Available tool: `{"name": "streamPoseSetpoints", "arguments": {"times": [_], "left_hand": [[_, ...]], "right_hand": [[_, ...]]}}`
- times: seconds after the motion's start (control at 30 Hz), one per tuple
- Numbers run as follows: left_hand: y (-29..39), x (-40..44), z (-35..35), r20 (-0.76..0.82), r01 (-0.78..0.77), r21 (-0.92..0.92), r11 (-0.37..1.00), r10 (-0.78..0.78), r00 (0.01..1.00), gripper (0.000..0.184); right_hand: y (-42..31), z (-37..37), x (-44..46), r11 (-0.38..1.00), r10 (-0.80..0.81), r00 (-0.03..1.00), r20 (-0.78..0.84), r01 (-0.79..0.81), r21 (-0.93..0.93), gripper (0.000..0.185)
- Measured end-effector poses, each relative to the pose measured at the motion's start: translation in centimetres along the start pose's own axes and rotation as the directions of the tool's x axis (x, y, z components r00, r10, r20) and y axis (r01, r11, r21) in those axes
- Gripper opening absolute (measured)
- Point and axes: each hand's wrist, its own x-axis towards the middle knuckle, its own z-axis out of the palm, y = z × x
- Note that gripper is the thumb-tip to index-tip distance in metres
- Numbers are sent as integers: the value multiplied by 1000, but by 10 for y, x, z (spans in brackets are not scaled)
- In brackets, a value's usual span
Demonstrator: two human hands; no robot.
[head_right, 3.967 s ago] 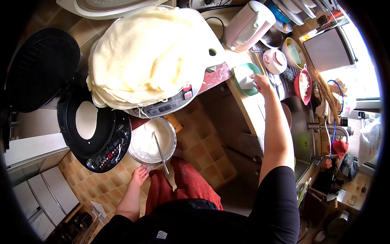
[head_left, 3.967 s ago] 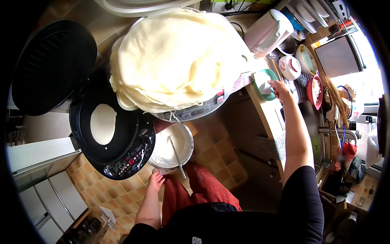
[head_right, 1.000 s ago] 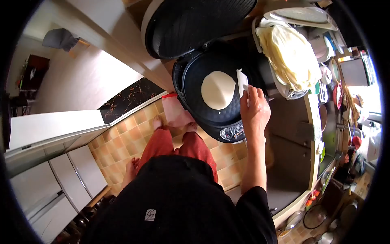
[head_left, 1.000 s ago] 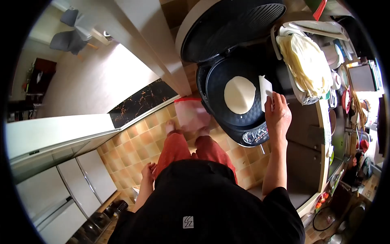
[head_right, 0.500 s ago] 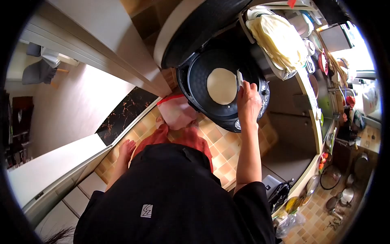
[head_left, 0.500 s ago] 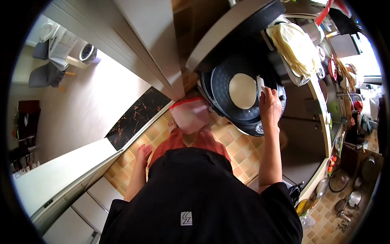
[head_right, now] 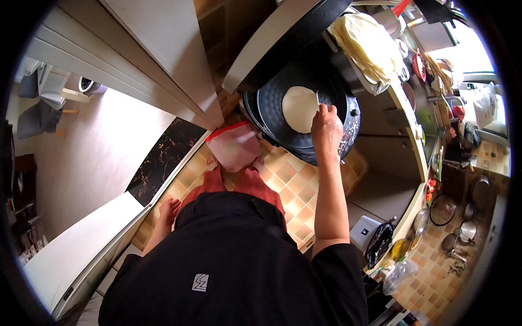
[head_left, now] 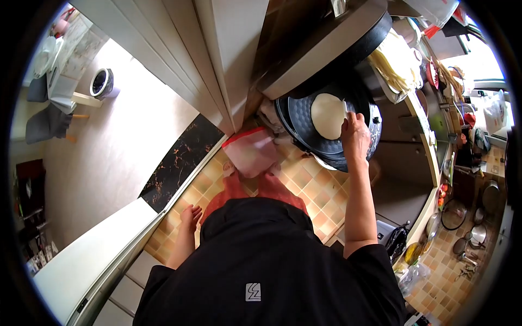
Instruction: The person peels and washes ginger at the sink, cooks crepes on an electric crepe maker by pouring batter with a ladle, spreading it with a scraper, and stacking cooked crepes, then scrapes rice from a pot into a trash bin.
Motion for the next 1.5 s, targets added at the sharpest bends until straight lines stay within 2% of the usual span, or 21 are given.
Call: {"name": "streamPoseSetpoints", "arguments": {"times": [0.07, 0.2, 0.27, 0.3, 0.47, 0.53, 0.63, 0.67, 0.73, 0.9, 1.0, 1.2, 1.23, 1.27, 1.37, 1.5], "left_hand": [[8, -2, 9, 23, -5, -4, 1000, 5, 1000, 43], [13, -3, 19, 72, -7, -6, 1000, 7, 997, 46], [11, -2, 18, 81, -9, -12, 1000, 10, 997, 47], [10, -1, 17, 84, -7, -17, 1000, 8, 996, 47], [1, 6, 9, 56, 13, -7, 1000, -13, 998, 46], [2, 2, 7, 40, 25, 8, 1000, -26, 999, 46], [2, -4, 8, 27, 22, 19, 1000, -22, 999, 45], [1, -2, 8, 36, 22, 10, 1000, -23, 999, 46], [-1, -1, 9, 54, 25, -8, 1000, -25, 998, 46], [-8, 3, 17, 66, 33, -30, 999, -31, 997, 48], [-11, 5, 16, 79, 35, -27, 999, -33, 996, 49], [-7, -2, 13, 76, 15, -24, 1000, -14, 997, 49], [-7, 0, 11, 77, 15, -26, 1000, -13, 997, 48], [-8, 2, 10, 70, 15, -37, 999, -13, 997, 49], [-10, 5, 7, 60, 19, -61, 998, -15, 998, 49], [-11, 3, 11, 79, 33, -56, 998, -28, 996, 51]], "right_hand": [[-6, 2, -4, 1000, -9, 1000, -14, 9, 21, 18], [-34, 1, -12, 999, -20, 998, 67, 18, 27, 23], [-52, 0, -17, 992, -97, 995, -38, 100, 79, 10], [-57, 3, -18, 987, -111, 992, -65, 117, 111, 10], [-90, 0, -17, 965, -119, 992, -40, 125, 232, 6], [-95, 3, -15, 957, -130, 990, -62, 141, 252, 7], [-92, -5, -8, 960, -58, 998, -29, 63, 273, 17], [-85, -6, -5, 958, -56, 995, -85, 78, 277, 16], [-65, -3, 5, 968, -71, 989, -133, 100, 230, 11], [-25, 6, 30, 997, -25, 983, -181, 37, 61, 10], [-17, 19, 41, 1000, -2, 992, -127, 1, -12, 13], [-61, 30, 29, 981, -178, 978, -105, 184, 52, 13], [-74, 24, 25, 979, -89, 996, -5, 88, 184, 18], [-85, 18, 20, 972, -112, 994, 15, 106, 211, 18], [-100, 15, 13, 935, -235, 968, -89, 250, 253, 12], [-99, -6, 13, 918, -205, 971, -121, 234, 319, 16]]}}
